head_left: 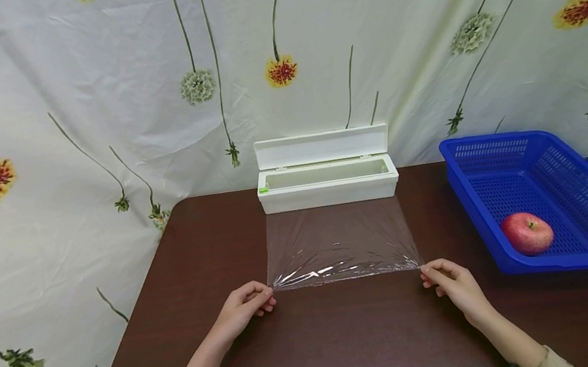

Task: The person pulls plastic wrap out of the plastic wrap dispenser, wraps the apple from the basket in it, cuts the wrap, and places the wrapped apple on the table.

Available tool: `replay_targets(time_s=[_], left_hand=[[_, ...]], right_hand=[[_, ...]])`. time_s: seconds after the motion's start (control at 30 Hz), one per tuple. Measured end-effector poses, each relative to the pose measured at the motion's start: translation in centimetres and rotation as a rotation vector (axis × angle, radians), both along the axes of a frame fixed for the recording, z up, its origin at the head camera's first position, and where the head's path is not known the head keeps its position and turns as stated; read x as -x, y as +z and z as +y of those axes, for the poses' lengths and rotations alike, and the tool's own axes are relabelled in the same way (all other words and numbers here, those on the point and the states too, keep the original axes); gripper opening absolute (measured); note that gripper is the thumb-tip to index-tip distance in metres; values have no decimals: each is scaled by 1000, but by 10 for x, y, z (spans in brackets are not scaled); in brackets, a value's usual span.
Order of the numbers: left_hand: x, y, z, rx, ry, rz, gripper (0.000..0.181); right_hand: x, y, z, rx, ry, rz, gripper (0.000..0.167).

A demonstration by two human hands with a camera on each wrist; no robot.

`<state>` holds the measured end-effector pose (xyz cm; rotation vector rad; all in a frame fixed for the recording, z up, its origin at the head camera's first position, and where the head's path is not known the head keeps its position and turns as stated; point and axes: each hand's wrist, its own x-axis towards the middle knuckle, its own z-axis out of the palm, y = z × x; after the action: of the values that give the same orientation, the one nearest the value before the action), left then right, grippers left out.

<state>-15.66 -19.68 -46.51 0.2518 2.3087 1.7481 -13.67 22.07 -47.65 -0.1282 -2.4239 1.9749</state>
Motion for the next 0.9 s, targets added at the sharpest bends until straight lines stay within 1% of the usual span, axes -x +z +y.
replay_targets(time_s=[0.23, 0.47, 0.63, 0.7, 0.87, 0.9], left_hand=[[6, 1, 2, -10, -12, 5, 26], [11, 0, 4, 24, -1, 5, 27], [14, 0, 7, 36, 9, 8, 26], [14, 3, 8, 39, 18, 3, 25], [10, 17, 14, 52, 35, -1, 22], [10, 19, 15, 58, 40, -2, 21]], right_hand=[[5, -1, -1, -22, -9, 9, 30], [10, 1, -2, -54, -4, 30, 28], [15, 1, -4, -84, -15, 15, 29], [17, 0, -4, -100, -19, 11, 30], [24, -1, -5, -138, -29, 16, 31], [26, -1, -6, -142, -31, 16, 31]])
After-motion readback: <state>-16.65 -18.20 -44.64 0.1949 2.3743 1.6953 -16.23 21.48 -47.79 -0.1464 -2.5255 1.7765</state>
